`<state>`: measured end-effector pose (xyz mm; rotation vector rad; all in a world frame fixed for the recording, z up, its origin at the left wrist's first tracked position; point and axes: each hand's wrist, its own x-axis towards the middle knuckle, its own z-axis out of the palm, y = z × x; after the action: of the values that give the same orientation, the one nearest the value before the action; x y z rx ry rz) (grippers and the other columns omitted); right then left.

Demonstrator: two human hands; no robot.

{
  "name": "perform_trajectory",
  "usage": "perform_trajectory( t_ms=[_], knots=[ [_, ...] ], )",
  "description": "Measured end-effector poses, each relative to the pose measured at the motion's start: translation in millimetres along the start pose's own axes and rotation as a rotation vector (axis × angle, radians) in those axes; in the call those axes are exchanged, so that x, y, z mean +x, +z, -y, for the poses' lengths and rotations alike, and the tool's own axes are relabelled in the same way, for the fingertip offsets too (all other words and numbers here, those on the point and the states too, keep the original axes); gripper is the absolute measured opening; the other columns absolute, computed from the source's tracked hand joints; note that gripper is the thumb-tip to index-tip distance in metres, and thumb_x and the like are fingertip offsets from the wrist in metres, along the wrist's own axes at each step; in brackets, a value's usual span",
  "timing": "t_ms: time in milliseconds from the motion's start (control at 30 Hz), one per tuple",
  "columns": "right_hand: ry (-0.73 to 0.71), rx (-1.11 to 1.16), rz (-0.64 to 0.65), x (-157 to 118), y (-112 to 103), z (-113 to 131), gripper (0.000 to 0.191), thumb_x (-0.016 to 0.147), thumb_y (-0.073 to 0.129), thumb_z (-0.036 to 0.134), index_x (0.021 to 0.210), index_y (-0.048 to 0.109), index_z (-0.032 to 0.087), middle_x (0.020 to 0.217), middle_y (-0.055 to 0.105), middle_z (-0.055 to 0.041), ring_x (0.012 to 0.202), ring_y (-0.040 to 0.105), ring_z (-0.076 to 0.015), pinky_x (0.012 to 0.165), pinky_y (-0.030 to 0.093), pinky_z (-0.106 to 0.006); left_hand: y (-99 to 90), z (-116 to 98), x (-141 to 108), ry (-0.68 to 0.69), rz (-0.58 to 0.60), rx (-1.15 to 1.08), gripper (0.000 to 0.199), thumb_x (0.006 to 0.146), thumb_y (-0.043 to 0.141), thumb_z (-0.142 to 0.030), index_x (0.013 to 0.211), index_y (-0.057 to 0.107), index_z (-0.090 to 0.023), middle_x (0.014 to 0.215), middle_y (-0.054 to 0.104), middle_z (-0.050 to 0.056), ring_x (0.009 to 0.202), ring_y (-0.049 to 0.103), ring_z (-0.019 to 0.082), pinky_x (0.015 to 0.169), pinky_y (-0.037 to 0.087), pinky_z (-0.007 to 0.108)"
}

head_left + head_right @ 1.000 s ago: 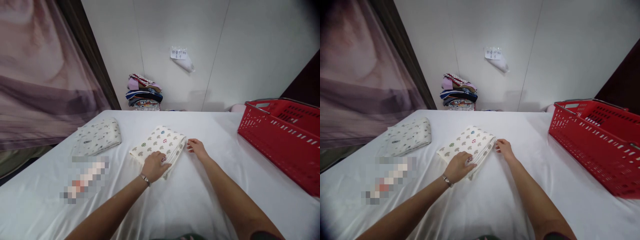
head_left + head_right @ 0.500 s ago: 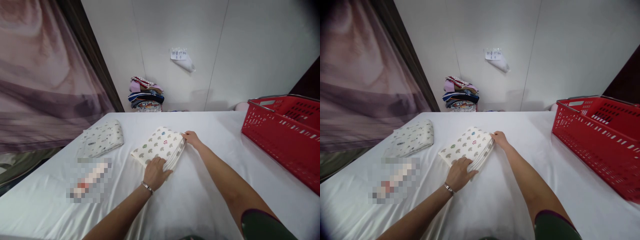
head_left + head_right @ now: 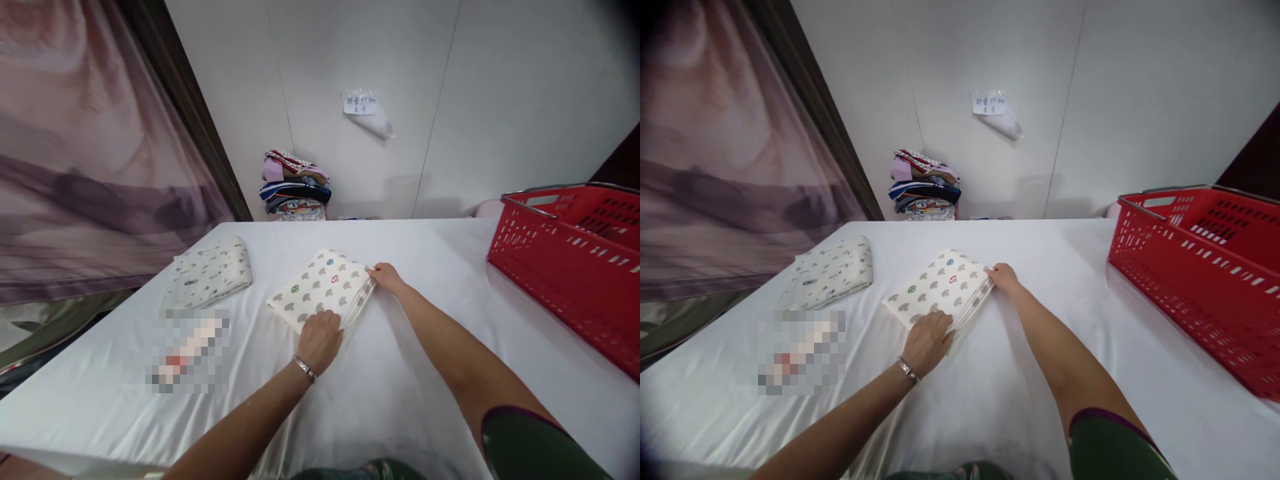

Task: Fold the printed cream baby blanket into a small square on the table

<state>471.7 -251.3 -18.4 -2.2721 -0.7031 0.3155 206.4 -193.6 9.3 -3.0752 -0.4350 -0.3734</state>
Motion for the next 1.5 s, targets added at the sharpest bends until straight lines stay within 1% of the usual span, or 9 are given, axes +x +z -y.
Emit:
perform_trajectory(
  t_ms=[233,400,467,667,767,833,1000,1167,1500],
  knots=[
    [-0.050,-0.173,0.010,-16.3,-6.1,-1.4,0.037,0.077,0.051,0.033,0.106,0.059,0.012,0.102,0.062,-0.0135,0.090,0.057,-0.0232,0.076,0.041,-0.031,11.4,-13.4,-18.4,0.054,-0.069,-0.032,0.013,0.084,0.042,-0.015,0.094,0.050,-0.017,0.091,0.054,0.007,0.085,0.049,0.020,0.075,0.040,0.037],
    [-0.534,-0.240,-0.173,-47.2,11.0,17.8,0.044,0.085,0.039,0.037,0.122,0.049,0.017,0.131,0.046,-0.0106,0.121,0.039,-0.0228,0.100,0.030,-0.037,10.5,-16.9,-39.9,0.066,-0.149,-0.178,0.027,0.080,0.045,-0.014,0.107,0.047,-0.018,0.102,0.055,0.009,0.097,0.048,0.021,0.084,0.041,0.039],
    [-0.635,-0.322,-0.053,-61.0,24.1,22.1,0.048,0.086,0.035,0.042,0.127,0.044,0.019,0.138,0.039,-0.0080,0.128,0.030,-0.0227,0.104,0.022,-0.042,9.2,-18.1,-46.2,0.081,-0.164,-0.209,0.033,0.079,0.046,-0.014,0.112,0.046,-0.017,0.109,0.054,0.011,0.104,0.047,0.022,0.089,0.039,0.041],
    [-0.501,-0.540,0.202,-66.4,40.0,18.5,0.053,0.086,0.032,0.047,0.133,0.039,0.023,0.144,0.027,-0.0054,0.133,0.019,-0.0244,0.106,0.015,-0.050,7.2,-9.6,-63.5,0.120,-0.224,-0.390,0.038,0.077,0.050,-0.018,0.115,0.048,-0.018,0.123,0.051,0.010,0.116,0.042,0.021,0.102,0.031,0.044],
    [-0.485,-0.529,0.207,-72.5,32.7,32.6,0.051,0.086,0.033,0.046,0.128,0.046,0.020,0.142,0.032,-0.0090,0.132,0.021,-0.0281,0.104,0.017,-0.053,9.0,9.1,-72.5,-0.051,-0.362,-0.554,0.032,0.077,0.047,-0.015,0.108,0.053,-0.019,0.117,0.055,0.008,0.111,0.048,0.019,0.097,0.039,0.039],
    [-0.555,-0.474,0.162,-89.9,30.3,50.9,0.051,0.087,0.031,0.045,0.127,0.047,0.018,0.141,0.033,-0.0105,0.133,0.020,-0.0287,0.105,0.015,-0.053,11.6,24.9,-74.8,-0.315,-0.403,-0.696,0.026,0.075,0.048,-0.015,0.099,0.057,-0.019,0.104,0.061,0.007,0.096,0.057,0.017,0.085,0.047,0.034],
    [-0.869,-0.417,0.308,-149.8,49.4,86.7,0.063,0.084,0.038,0.050,0.138,0.028,0.022,0.145,0.025,-0.0063,0.134,0.018,-0.0225,0.108,0.012,-0.046,20.4,60.0,-62.7,-0.875,-0.261,-1.107,0.015,0.075,0.048,-0.012,0.086,0.059,-0.016,0.083,0.066,0.002,0.060,0.061,0.010,0.058,0.050,0.023],
    [-0.714,-0.480,0.302,-159.4,68.7,74.8,0.060,0.082,0.044,0.040,0.136,0.034,0.016,0.144,0.026,-0.0111,0.134,0.018,-0.0259,0.106,0.014,-0.049,25.1,89.9,-46.4,-0.948,-0.208,-0.998,0.017,0.077,0.049,-0.010,0.090,0.059,-0.017,0.091,0.066,0.003,0.065,0.063,0.009,0.059,0.048,0.020],
    [-0.450,-0.084,0.320,-141.4,47.5,76.3,0.049,0.078,0.049,0.042,0.122,0.054,0.023,0.121,0.057,-0.0057,0.111,0.052,-0.0246,0.094,0.041,-0.039,21.3,125.3,-25.1,-0.944,-0.208,-0.746,0.025,0.074,0.058,-0.027,0.098,0.055,-0.019,0.109,0.059,0.008,0.096,0.056,0.020,0.079,0.041,0.029]
  ],
)
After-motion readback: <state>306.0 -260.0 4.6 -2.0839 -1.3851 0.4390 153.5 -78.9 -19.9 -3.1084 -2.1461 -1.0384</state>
